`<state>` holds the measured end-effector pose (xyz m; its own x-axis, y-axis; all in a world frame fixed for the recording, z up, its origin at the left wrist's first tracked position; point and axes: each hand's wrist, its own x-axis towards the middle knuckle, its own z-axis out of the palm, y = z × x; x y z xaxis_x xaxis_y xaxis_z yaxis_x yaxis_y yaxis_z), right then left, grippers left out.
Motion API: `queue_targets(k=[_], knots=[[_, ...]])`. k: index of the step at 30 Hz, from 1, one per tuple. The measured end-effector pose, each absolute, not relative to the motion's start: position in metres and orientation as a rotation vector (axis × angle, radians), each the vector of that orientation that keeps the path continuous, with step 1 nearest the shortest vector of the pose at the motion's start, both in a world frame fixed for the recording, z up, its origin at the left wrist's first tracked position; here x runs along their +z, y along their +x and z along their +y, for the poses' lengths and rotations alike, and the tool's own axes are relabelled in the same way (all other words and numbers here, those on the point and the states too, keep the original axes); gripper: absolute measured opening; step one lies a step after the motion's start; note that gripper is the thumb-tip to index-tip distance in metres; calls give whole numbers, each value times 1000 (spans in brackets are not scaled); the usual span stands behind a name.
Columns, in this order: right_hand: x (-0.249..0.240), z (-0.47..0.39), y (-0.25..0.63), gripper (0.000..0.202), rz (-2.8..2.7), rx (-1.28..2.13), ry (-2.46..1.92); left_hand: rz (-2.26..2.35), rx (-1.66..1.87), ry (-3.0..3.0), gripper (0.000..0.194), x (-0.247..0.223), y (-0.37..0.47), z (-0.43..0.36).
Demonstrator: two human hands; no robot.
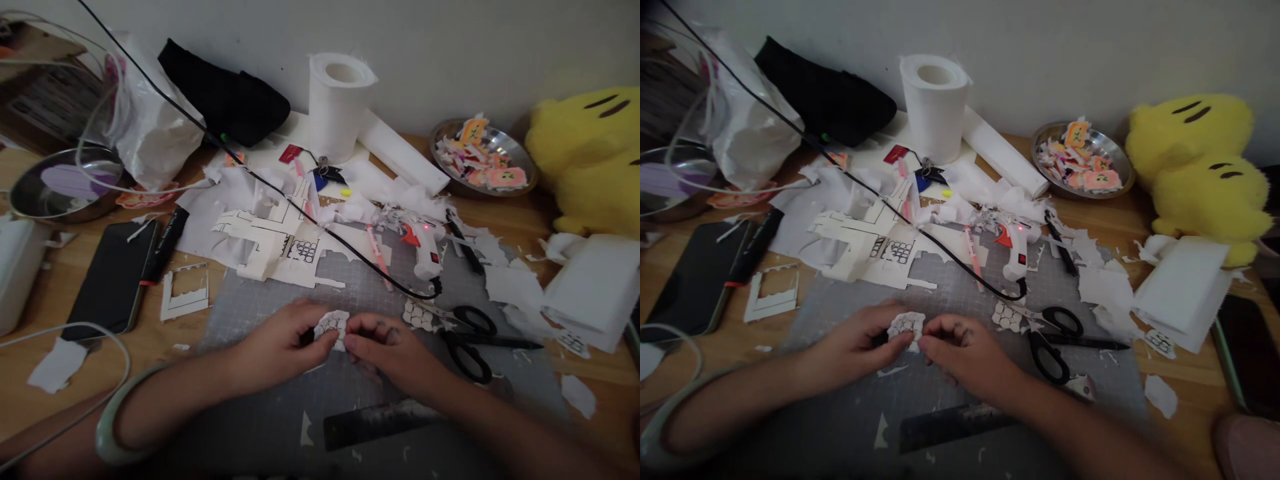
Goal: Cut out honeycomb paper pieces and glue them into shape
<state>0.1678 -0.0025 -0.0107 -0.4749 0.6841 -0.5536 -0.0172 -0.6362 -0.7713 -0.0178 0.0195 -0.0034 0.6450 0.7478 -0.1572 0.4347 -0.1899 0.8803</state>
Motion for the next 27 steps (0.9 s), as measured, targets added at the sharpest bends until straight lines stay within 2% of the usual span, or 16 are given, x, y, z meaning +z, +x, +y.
queue_targets(k=[9, 19, 27], knots=[[-14, -4, 168, 34, -946, 2124, -1240, 916, 340, 1875, 21, 1, -18, 21], [-17, -3, 169, 38, -952, 2137, -1201, 928, 390, 1598, 25, -1, -17, 21], [-12, -4, 169, 32, -1036, 2122, -1249, 929, 408, 1676, 25, -1, -17, 21]])
